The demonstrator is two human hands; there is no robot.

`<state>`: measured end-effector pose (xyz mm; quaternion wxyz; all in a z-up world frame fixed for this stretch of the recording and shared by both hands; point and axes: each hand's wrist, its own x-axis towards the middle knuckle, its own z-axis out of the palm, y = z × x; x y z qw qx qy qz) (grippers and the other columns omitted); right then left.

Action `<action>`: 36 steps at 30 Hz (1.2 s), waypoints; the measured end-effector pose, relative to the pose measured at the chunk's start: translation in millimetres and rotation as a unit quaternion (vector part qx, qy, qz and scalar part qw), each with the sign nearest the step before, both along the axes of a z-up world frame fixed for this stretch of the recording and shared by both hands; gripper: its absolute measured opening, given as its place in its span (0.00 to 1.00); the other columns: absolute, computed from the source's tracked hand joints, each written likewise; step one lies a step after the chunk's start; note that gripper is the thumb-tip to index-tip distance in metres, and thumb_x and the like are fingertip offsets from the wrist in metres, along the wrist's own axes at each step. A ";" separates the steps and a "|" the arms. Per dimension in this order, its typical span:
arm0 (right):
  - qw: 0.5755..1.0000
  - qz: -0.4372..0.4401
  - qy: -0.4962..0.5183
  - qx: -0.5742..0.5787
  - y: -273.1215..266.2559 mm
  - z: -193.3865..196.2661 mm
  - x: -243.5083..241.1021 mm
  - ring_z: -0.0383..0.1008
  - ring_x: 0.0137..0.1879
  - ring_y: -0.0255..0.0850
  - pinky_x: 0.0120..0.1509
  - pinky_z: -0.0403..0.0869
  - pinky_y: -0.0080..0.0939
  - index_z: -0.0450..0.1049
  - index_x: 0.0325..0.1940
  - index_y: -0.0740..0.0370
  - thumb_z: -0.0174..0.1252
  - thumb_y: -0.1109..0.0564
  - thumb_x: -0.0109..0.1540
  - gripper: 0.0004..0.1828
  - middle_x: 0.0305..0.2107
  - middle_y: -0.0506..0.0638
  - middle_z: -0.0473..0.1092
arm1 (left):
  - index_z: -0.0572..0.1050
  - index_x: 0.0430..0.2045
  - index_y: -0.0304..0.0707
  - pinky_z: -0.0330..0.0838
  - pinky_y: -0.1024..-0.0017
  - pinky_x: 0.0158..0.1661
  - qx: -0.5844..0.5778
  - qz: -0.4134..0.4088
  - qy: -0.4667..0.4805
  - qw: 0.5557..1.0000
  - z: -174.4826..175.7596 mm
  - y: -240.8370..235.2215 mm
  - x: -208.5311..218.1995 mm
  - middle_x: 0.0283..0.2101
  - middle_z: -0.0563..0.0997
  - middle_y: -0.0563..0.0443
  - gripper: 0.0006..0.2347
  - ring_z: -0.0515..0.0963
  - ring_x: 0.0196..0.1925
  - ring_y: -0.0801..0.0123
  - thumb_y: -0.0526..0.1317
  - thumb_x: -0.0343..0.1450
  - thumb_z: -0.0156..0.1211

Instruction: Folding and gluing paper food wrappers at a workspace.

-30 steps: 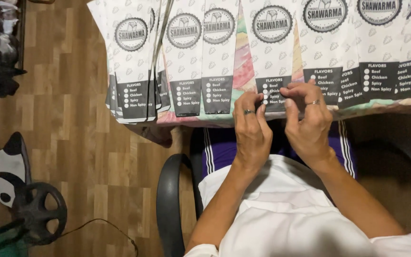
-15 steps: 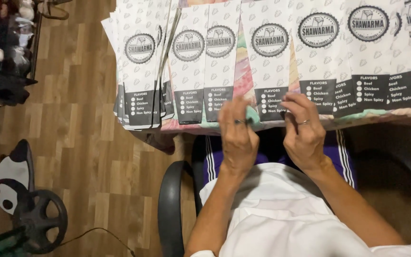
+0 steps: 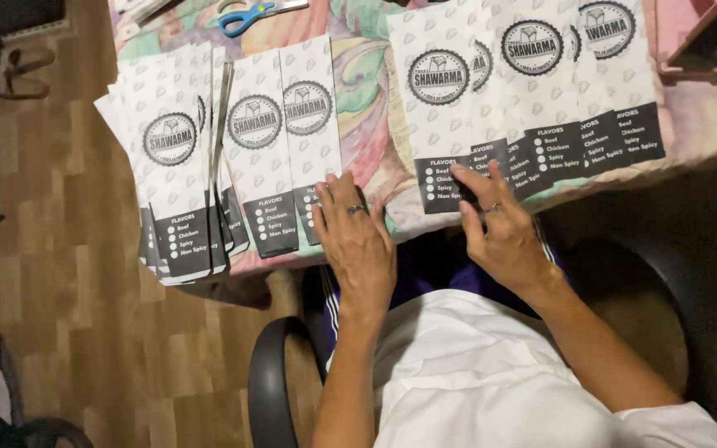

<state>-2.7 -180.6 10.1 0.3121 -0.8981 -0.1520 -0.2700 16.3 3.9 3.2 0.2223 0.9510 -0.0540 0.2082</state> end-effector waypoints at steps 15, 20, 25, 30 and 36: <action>1.000 0.000 0.019 0.008 -10.3 7.7 1.6 0.72 0.65 0.57 0.79 0.61 0.57 0.69 0.66 0.69 0.53 0.74 0.64 0.25 0.59 0.59 0.73 | 0.68 0.53 0.16 0.54 0.36 0.66 -0.089 -0.092 0.008 0.992 13.1 -54.4 -11.2 0.67 0.62 0.14 0.19 0.59 0.71 0.21 0.40 0.76 0.56; 1.000 -0.008 0.006 0.012 -7.1 16.3 -1.3 0.71 0.66 0.59 0.78 0.61 0.58 0.70 0.65 0.69 0.51 0.76 0.63 0.25 0.59 0.62 0.72 | 0.65 0.59 0.16 0.56 0.39 0.67 -0.206 -0.138 -0.003 0.969 32.2 -34.7 -12.2 0.64 0.66 0.19 0.22 0.60 0.71 0.25 0.37 0.74 0.59; 0.998 0.015 -0.039 0.048 8.0 25.4 -3.3 0.76 0.62 0.56 0.76 0.65 0.55 0.78 0.55 0.70 0.60 0.71 0.64 0.15 0.57 0.61 0.74 | 0.74 0.52 0.26 0.71 0.60 0.59 -0.244 -0.145 -0.071 0.956 19.3 18.4 -18.2 0.56 0.79 0.35 0.16 0.79 0.60 0.45 0.30 0.70 0.64; 0.993 0.059 -0.066 0.077 22.5 22.1 -0.2 0.78 0.59 0.53 0.75 0.68 0.53 0.80 0.49 0.69 0.65 0.67 0.63 0.11 0.54 0.60 0.75 | 0.76 0.49 0.26 0.74 0.56 0.58 -0.254 -0.174 -0.079 0.948 20.1 42.0 -24.1 0.58 0.77 0.33 0.14 0.80 0.59 0.42 0.27 0.69 0.66; 0.989 0.112 -0.055 0.080 34.9 17.8 0.8 0.78 0.59 0.54 0.74 0.69 0.53 0.80 0.50 0.69 0.68 0.63 0.62 0.13 0.54 0.60 0.75 | 0.77 0.50 0.31 0.68 0.52 0.66 -0.239 -0.208 -0.069 0.946 1.9 39.9 -21.8 0.61 0.75 0.36 0.16 0.78 0.62 0.47 0.31 0.68 0.70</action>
